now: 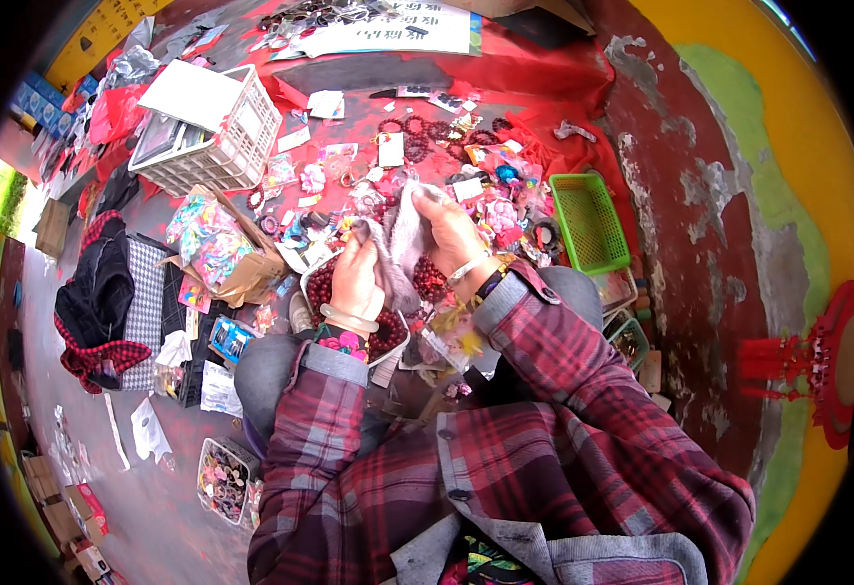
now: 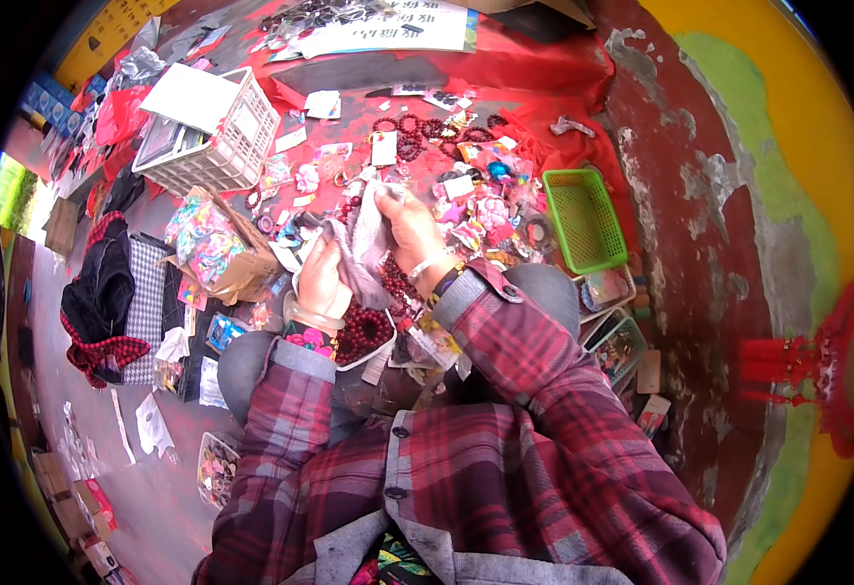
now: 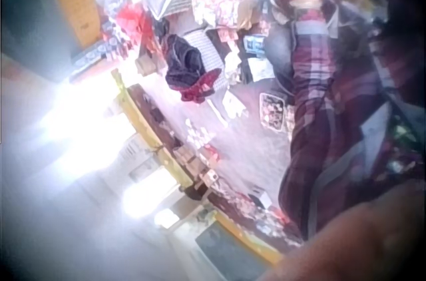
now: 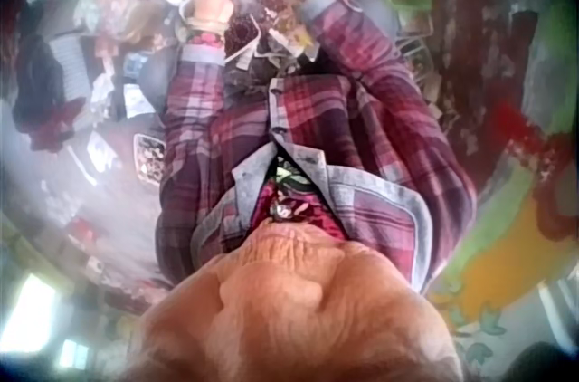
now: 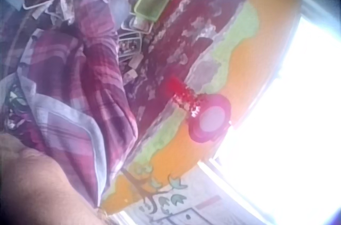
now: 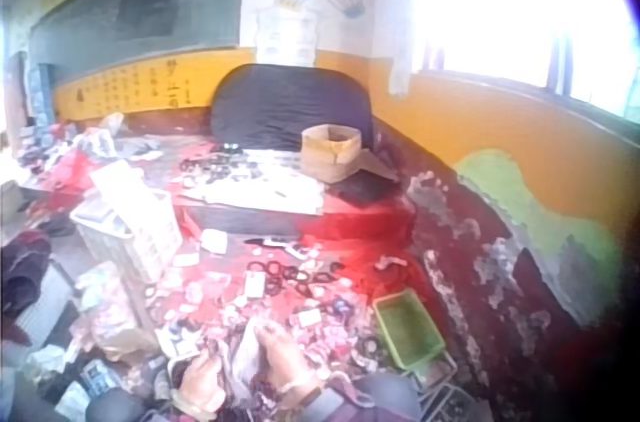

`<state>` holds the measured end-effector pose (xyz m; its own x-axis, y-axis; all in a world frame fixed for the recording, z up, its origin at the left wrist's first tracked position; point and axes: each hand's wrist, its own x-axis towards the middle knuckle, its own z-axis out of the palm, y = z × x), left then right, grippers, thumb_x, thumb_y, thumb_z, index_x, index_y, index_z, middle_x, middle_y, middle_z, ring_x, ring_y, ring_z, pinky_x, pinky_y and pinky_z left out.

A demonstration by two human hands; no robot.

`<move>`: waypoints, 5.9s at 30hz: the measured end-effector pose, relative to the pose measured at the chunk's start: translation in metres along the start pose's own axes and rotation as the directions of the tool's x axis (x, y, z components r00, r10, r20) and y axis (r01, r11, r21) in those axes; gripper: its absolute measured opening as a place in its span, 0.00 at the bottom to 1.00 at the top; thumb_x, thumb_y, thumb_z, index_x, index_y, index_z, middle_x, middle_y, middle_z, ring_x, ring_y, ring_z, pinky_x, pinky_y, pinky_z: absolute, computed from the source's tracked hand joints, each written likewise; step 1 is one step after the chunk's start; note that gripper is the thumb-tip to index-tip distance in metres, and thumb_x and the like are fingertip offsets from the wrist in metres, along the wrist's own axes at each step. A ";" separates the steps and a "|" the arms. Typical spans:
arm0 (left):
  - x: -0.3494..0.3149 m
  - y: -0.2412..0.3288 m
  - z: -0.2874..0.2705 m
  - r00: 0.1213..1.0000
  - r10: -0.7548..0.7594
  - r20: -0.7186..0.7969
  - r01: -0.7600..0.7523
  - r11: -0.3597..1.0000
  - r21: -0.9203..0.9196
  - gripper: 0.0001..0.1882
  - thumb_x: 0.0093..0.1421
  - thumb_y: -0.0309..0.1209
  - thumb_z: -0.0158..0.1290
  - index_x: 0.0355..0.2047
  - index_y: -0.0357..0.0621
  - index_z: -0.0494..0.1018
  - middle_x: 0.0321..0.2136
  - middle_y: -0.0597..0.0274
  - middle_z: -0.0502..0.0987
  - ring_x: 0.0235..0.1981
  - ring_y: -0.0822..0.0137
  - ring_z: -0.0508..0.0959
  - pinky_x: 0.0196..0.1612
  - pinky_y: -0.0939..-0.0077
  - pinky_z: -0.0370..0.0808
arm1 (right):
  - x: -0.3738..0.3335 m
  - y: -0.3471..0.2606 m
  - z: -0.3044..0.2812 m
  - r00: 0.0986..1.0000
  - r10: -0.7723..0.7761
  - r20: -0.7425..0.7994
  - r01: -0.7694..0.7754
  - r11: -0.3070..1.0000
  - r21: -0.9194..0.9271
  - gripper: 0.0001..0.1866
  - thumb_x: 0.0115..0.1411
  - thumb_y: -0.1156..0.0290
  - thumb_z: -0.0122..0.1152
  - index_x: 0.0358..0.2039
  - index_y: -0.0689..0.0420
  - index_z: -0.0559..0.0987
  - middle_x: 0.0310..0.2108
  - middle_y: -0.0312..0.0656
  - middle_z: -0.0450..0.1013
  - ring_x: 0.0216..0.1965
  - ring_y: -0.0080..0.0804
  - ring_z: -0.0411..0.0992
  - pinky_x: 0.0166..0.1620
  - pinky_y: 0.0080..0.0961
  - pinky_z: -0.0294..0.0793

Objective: The person sits on a low stool and cleans red beaded bracelets using a white cloth. They pick up a bracelet, wipe it thoroughly with the cloth, and place it back into a container filled with similar beads.

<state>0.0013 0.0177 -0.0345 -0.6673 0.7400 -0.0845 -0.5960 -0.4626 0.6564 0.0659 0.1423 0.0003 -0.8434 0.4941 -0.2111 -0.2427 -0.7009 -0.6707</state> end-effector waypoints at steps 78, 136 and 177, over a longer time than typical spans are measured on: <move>-0.003 0.017 0.009 0.989 0.149 -0.024 -0.132 0.929 0.347 0.13 0.62 0.29 0.46 0.46 0.36 0.66 0.38 0.64 0.73 0.38 0.74 0.73 0.44 0.79 0.69 | -0.007 -0.002 0.007 0.999 -0.007 0.053 0.025 0.936 -0.352 0.15 0.62 0.62 0.51 0.41 0.59 0.75 0.35 0.32 0.73 0.37 0.19 0.68 0.43 0.18 0.66; -0.001 0.027 -0.006 0.961 -0.273 0.037 0.273 0.962 0.016 0.18 0.65 0.37 0.38 0.42 0.34 0.69 0.37 0.53 0.75 0.37 0.63 0.76 0.43 0.69 0.74 | 0.000 -0.045 -0.004 0.936 0.257 0.241 0.064 0.547 -0.835 0.08 0.56 0.68 0.59 0.32 0.59 0.78 0.22 0.30 0.71 0.21 0.14 0.66 0.23 0.15 0.65; -0.008 0.030 0.016 0.969 -0.144 0.198 0.190 0.954 -0.233 0.26 0.65 0.41 0.36 0.56 0.35 0.57 0.53 0.50 0.65 0.53 0.56 0.67 0.57 0.58 0.63 | -0.001 -0.022 -0.007 0.997 0.071 0.001 -0.071 0.994 -0.083 0.05 0.61 0.69 0.48 0.34 0.54 0.73 0.29 0.37 0.73 0.28 0.24 0.71 0.28 0.22 0.68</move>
<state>-0.0040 0.0056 -0.0020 -0.4722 0.8811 -0.0279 -0.7992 -0.4145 0.4353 0.0751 0.1611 0.0105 -0.8589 0.4425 -0.2577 -0.1417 -0.6890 -0.7108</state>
